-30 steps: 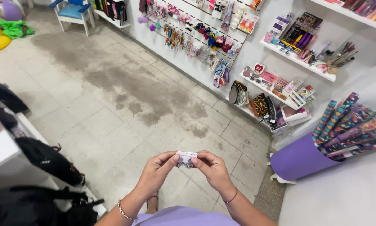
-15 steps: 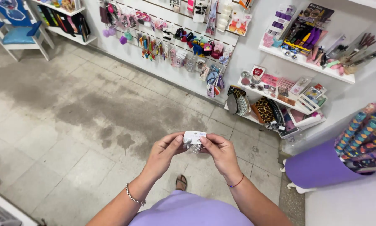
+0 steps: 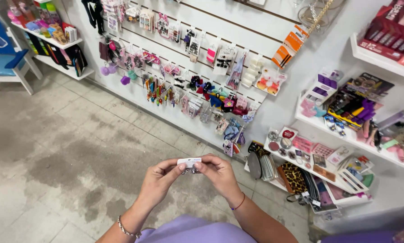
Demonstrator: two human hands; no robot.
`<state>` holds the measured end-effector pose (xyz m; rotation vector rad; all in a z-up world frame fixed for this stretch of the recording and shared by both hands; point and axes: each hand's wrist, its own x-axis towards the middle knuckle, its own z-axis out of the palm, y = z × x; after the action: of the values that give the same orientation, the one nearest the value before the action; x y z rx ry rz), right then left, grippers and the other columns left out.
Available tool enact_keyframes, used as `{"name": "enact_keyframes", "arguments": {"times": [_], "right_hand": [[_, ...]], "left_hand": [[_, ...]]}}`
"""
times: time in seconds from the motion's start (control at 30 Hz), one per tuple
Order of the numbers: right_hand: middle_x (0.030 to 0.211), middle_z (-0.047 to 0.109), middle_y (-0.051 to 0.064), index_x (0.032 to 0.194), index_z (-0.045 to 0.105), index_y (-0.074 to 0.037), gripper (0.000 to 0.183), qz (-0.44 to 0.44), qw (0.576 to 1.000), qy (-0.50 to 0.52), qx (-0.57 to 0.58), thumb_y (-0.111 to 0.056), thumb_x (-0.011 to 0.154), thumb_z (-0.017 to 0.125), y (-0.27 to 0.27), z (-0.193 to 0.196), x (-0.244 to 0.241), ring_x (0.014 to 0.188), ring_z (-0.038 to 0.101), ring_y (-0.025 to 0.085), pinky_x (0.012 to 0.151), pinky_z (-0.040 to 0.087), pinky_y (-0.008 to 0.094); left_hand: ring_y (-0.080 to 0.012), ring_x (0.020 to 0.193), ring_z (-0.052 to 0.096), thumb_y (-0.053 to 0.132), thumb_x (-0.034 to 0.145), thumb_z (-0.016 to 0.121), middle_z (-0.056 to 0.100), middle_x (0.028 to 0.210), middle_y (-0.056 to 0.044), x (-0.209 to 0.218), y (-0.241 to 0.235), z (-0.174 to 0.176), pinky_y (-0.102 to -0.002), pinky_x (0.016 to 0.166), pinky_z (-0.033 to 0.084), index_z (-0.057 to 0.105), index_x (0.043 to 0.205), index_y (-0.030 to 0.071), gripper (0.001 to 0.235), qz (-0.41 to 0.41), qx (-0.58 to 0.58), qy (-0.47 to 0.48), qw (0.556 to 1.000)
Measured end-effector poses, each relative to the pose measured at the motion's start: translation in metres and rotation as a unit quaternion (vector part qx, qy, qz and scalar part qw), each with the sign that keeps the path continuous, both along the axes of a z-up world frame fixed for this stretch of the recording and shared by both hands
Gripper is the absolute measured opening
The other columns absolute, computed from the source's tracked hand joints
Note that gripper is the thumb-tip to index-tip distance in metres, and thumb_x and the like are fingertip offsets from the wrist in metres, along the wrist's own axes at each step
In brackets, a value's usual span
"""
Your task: Organizing and hanging earring cards on a display rack
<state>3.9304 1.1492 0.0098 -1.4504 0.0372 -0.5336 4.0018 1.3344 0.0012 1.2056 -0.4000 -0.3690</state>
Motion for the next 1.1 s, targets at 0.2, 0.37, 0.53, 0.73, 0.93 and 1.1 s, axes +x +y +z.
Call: {"name": "enact_keyframes", "arguments": {"times": [0.2,0.37,0.53,0.73,0.93,1.1], "right_hand": [[0.08,0.07,0.015,0.093,0.077,0.01,0.014,-0.036,0.999,-0.036,-0.019,0.002,0.084,0.083,-0.035,-0.023,0.158,0.076,0.072,0.016,0.069,0.064,0.033],[0.083,0.067,0.003,0.094,0.076,-0.004,0.013,-0.079,0.992,0.023,-0.1,-0.016,0.091,0.077,-0.064,0.005,0.265,0.076,0.064,0.013,0.068,0.051,0.026],[0.105,0.078,0.006,0.112,0.075,-0.009,0.022,-0.123,0.992,0.014,-0.035,-0.015,0.091,0.076,-0.101,0.021,0.35,0.098,0.075,0.019,0.083,0.064,0.032],[0.087,0.072,0.012,0.102,0.077,0.004,0.012,-0.201,0.976,-0.048,-0.066,-0.002,0.091,0.077,-0.186,0.012,0.413,0.085,0.065,0.013,0.078,0.057,0.033],[0.095,0.071,0.014,0.098,0.078,0.002,0.01,-0.217,0.966,-0.076,-0.119,-0.005,0.092,0.076,-0.279,0.035,0.468,0.092,0.066,0.018,0.084,0.054,0.036],[0.099,0.072,0.012,0.107,0.077,0.001,0.016,-0.198,0.968,-0.072,-0.133,-0.005,0.093,0.074,-0.347,0.058,0.511,0.095,0.064,0.014,0.086,0.052,0.034]], "left_hand": [[-0.0123,0.083,0.068,0.007,0.089,0.078,0.083,0.086,-0.014,0.164,-0.042,-0.027,-0.036,0.084,0.059,0.082,0.11,0.0,0.023,-0.012,-0.004,-0.018,1.0],[-0.0116,0.085,0.071,0.011,0.087,0.077,0.083,0.097,-0.012,0.305,-0.083,-0.004,-0.025,0.076,0.057,0.08,0.107,0.0,0.023,-0.093,0.015,-0.032,0.995],[-0.0092,0.087,0.07,0.017,0.089,0.075,0.082,0.101,-0.007,0.404,-0.137,0.041,-0.025,0.079,0.058,0.079,0.113,0.003,0.027,-0.173,0.03,-0.08,0.981],[-0.0124,0.09,0.067,0.009,0.09,0.077,0.083,0.093,-0.014,0.478,-0.227,0.044,-0.036,0.084,0.059,0.08,0.114,0.002,0.025,-0.203,-0.008,-0.062,0.977],[-0.0091,0.088,0.066,0.013,0.091,0.078,0.082,0.092,-0.01,0.536,-0.325,0.049,-0.035,0.084,0.059,0.082,0.111,0.006,0.022,-0.212,-0.024,-0.081,0.973],[-0.0096,0.089,0.062,0.015,0.092,0.075,0.083,0.09,-0.012,0.568,-0.379,0.087,-0.038,0.081,0.06,0.082,0.111,0.007,0.022,-0.181,-0.02,-0.135,0.974]]}}
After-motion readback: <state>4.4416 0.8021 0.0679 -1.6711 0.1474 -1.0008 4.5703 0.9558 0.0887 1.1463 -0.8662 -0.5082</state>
